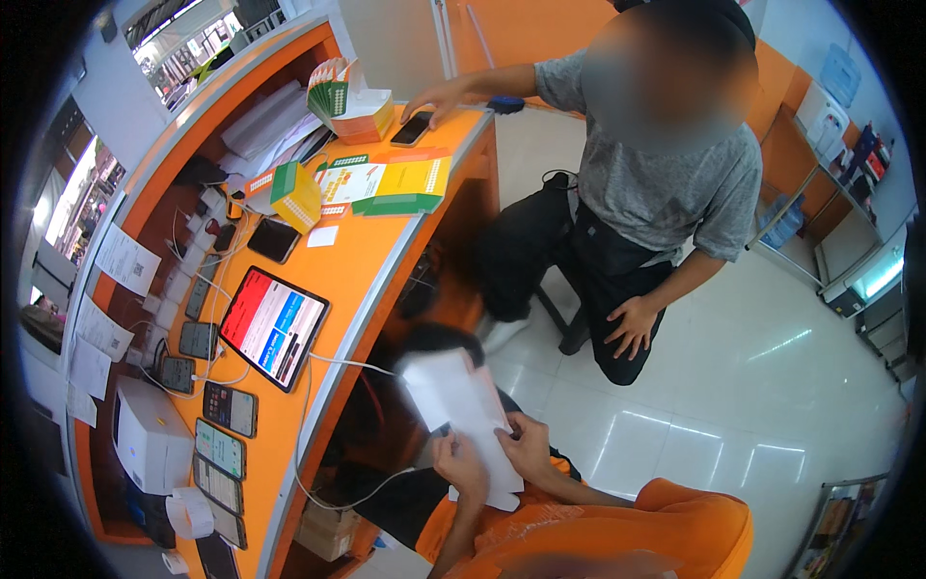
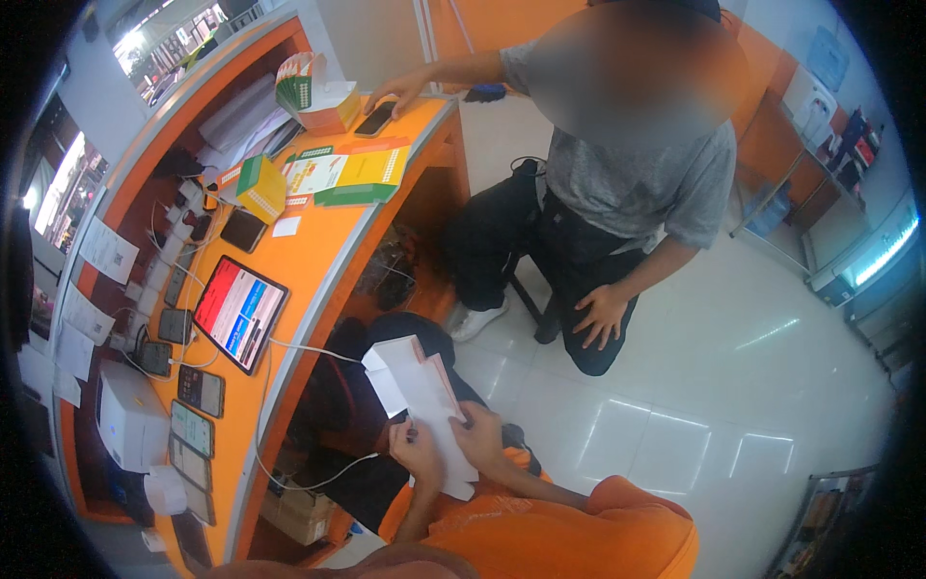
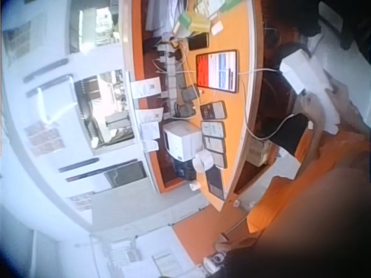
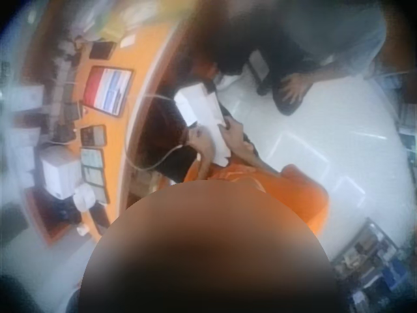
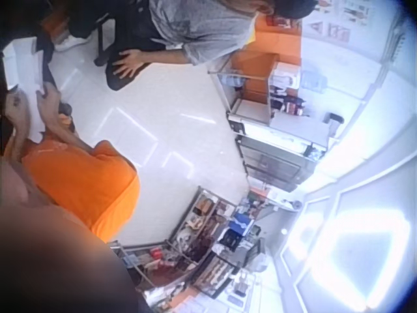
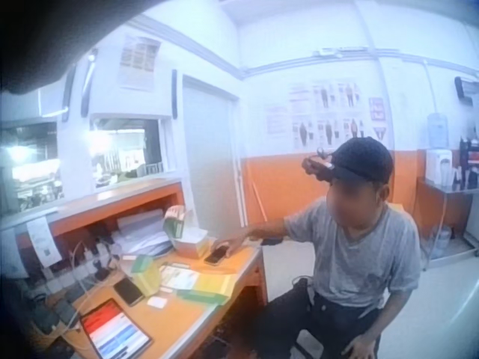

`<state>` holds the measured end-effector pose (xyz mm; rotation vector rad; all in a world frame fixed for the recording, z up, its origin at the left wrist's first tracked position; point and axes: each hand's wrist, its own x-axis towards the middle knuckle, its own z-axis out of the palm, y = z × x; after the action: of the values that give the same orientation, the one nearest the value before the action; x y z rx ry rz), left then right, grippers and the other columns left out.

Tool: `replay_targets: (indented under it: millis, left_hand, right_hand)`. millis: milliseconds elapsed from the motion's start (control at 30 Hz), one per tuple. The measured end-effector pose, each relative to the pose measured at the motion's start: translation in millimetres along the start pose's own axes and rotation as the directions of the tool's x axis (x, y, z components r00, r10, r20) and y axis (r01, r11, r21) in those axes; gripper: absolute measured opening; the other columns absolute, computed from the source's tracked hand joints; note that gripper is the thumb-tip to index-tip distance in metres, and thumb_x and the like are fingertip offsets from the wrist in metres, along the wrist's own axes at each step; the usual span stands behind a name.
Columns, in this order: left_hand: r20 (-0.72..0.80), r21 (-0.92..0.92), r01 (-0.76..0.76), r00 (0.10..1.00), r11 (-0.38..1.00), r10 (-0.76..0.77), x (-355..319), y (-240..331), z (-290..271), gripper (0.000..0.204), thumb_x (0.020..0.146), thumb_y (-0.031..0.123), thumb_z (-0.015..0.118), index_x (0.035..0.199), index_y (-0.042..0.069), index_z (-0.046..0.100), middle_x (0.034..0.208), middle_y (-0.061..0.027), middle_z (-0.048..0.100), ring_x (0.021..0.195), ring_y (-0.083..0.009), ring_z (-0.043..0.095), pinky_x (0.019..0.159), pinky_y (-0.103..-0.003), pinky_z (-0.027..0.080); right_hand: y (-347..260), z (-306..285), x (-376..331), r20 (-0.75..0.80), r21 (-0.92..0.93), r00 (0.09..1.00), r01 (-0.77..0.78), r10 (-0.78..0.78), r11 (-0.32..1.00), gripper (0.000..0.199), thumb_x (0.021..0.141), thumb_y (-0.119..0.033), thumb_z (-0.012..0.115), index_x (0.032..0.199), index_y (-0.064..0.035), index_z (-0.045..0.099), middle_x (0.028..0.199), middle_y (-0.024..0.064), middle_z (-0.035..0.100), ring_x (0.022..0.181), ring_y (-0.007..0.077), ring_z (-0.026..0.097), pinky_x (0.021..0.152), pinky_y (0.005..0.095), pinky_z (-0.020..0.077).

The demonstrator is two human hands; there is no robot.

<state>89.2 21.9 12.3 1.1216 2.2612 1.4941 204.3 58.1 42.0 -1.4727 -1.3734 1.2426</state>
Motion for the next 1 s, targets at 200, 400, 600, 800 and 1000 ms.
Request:
replay_targets:
  millis: [200, 400, 600, 800, 1000]
  left_hand:
    - [0.158, 0.053, -0.068, 0.986, 0.996, 0.059, -6, -4, -10, 0.023, 0.083, 0.002, 0.066, 0.104, -0.007, 0.070, 0.085, -0.0183, 0.063, 0.086, -0.0354, 0.064, 0.077, -0.040, 0.051]
    - [0.380, -0.117, 0.364, 0.876, 0.924, -0.297, 30, -41, -31, 0.028, 0.090, 0.013, 0.070, 0.109, -0.007, 0.071, 0.092, -0.0099, 0.071, 0.080, -0.0167, 0.065, 0.073, -0.032, 0.052]
    - [0.661, -0.233, 0.558, 0.691, 0.796, -0.291, 51, -38, -41, 0.024, 0.092, 0.012, 0.070, 0.109, -0.006, 0.071, 0.091, -0.0050, 0.071, 0.080, -0.0123, 0.065, 0.074, -0.028, 0.051]
    - [0.527, -0.396, 0.523, 0.802, 0.755, -0.280, 30, -10, -27, 0.036, 0.093, 0.010, 0.064, 0.123, -0.010, 0.062, 0.113, -0.0141, 0.068, 0.100, -0.0207, 0.064, 0.088, -0.034, 0.050]
    - [0.549, -0.206, 0.576, 0.737, 0.791, -0.394, 26, -8, -35, 0.034, 0.095, 0.015, 0.063, 0.119, -0.010, 0.063, 0.108, -0.0158, 0.070, 0.097, -0.0236, 0.065, 0.087, -0.035, 0.050]
  right_hand:
    - [9, -3, 2, 0.004, -0.056, 0.996, 0.088, -0.088, 0.994, 0.029, 0.081, -0.004, 0.073, 0.108, 0.0036, 0.070, 0.094, 0.0207, 0.072, 0.077, 0.0264, 0.070, 0.071, 0.0350, 0.0552]
    - [30, -14, 23, 0.099, 0.202, 0.992, -0.096, 0.077, 0.975, 0.029, 0.080, -0.007, 0.076, 0.105, 0.0041, 0.071, 0.088, 0.0175, 0.073, 0.078, 0.0171, 0.069, 0.073, 0.0347, 0.0547]
    - [42, -33, 69, 0.207, 0.010, 0.977, 0.053, -0.054, 0.999, 0.025, 0.084, -0.006, 0.076, 0.105, 0.0070, 0.071, 0.089, 0.0086, 0.074, 0.077, 0.0112, 0.065, 0.069, 0.0272, 0.0530]
    - [42, -28, 78, 0.215, -0.122, 0.976, 0.000, 0.026, 0.993, 0.037, 0.079, -0.022, 0.079, 0.105, 0.0022, 0.073, 0.087, 0.0199, 0.072, 0.075, 0.0287, 0.070, 0.073, 0.0368, 0.0543]
    - [35, -29, 68, 0.213, -0.215, 0.976, -0.007, 0.054, 0.976, 0.038, 0.079, -0.026, 0.080, 0.105, 0.0018, 0.073, 0.088, 0.0198, 0.072, 0.079, 0.0297, 0.070, 0.075, 0.0382, 0.0545]
